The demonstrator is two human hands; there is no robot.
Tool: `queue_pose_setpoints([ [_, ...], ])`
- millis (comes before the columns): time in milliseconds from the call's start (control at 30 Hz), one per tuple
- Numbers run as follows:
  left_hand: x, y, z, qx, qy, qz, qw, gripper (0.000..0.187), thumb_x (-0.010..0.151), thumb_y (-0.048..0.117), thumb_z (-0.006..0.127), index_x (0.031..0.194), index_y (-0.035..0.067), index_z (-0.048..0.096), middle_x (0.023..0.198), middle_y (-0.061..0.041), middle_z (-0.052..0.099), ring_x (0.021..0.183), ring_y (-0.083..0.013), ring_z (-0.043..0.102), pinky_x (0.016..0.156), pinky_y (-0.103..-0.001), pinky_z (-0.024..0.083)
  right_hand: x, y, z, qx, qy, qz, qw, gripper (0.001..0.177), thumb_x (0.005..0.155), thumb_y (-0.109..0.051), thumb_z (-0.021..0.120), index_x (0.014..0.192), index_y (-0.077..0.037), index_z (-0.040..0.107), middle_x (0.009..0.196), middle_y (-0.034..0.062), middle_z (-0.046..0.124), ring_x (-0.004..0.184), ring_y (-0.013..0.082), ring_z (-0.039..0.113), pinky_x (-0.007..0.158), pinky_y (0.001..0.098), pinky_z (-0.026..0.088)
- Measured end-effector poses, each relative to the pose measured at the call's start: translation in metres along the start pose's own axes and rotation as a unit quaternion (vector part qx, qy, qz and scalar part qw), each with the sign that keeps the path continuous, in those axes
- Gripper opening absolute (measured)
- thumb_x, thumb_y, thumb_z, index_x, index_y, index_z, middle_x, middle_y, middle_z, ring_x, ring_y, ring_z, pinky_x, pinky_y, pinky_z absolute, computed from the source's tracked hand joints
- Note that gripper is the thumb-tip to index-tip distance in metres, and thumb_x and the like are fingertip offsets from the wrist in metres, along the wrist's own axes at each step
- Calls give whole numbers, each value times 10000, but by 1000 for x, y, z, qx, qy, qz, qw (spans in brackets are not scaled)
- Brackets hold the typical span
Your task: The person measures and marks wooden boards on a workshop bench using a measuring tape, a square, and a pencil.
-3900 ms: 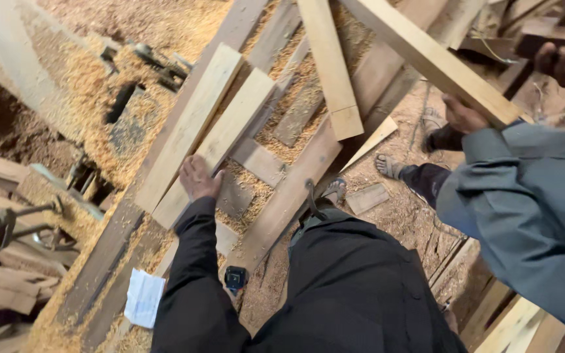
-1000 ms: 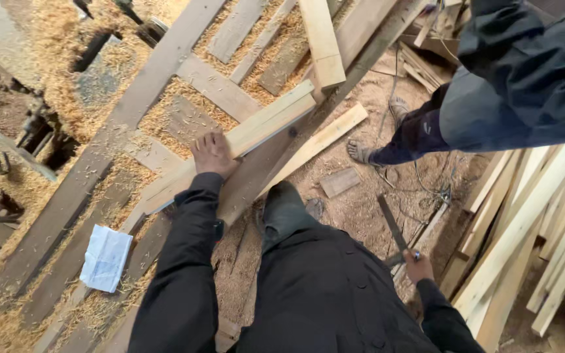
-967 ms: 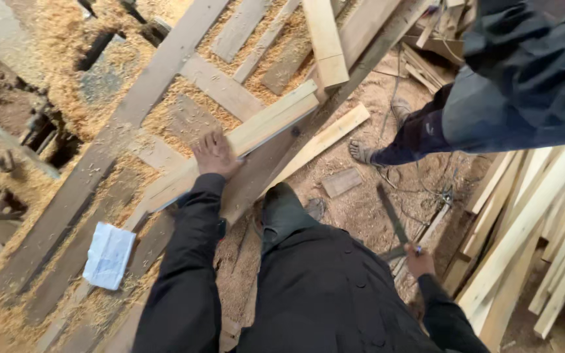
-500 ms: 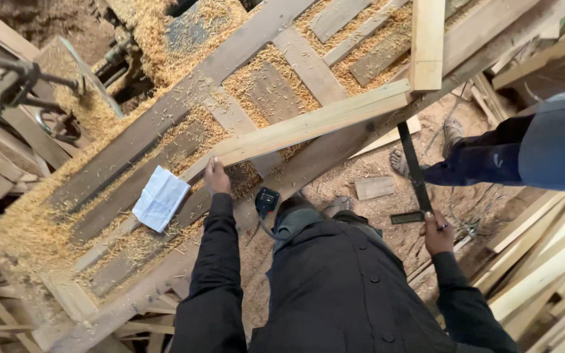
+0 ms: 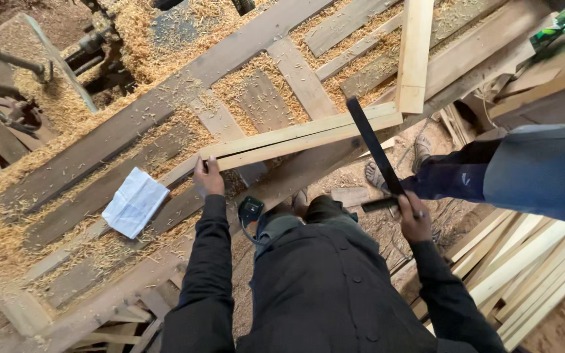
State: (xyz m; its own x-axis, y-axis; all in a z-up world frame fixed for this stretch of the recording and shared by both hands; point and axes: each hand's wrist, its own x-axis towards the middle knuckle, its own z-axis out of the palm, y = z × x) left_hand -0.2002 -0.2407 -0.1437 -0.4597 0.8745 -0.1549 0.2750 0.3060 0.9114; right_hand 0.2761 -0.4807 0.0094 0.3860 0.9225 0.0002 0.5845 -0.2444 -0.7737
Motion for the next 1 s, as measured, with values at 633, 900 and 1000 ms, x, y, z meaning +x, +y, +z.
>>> queue_pose_setpoints([
  [633, -16, -15, 8, 6, 41, -9, 999, 484, 1029, 295, 649, 1339, -76, 618, 1099, -163, 760, 950, -142, 684, 873, -295, 527, 373, -19, 185, 245, -252, 212, 912, 221, 1041, -244, 562, 929, -64, 627, 823, 73, 733, 422, 98, 470, 380, 294, 376],
  [900, -4, -57, 3, 17, 14, -1, 1000, 430, 1050, 255, 645, 1300, -95, 669, 1025, -110, 745, 922, -130, 615, 861, -299, 506, 352, 56, 20, 151, -50, 139, 977, 305, 1062, -258, 612, 1127, 6, 749, 867, 173, 708, 492, 188, 480, 442, 361, 365],
  [1000, -10, -49, 2, 14, 19, 31, 999, 445, 1069, 253, 669, 1316, -115, 645, 1078, -98, 722, 964, -132, 623, 871, -301, 507, 313, 100, -13, -13, -14, 35, 999, 450, 1140, -365, 512, 1158, 11, 758, 1049, 127, 784, 974, 184, 720, 890, 376, 540],
])
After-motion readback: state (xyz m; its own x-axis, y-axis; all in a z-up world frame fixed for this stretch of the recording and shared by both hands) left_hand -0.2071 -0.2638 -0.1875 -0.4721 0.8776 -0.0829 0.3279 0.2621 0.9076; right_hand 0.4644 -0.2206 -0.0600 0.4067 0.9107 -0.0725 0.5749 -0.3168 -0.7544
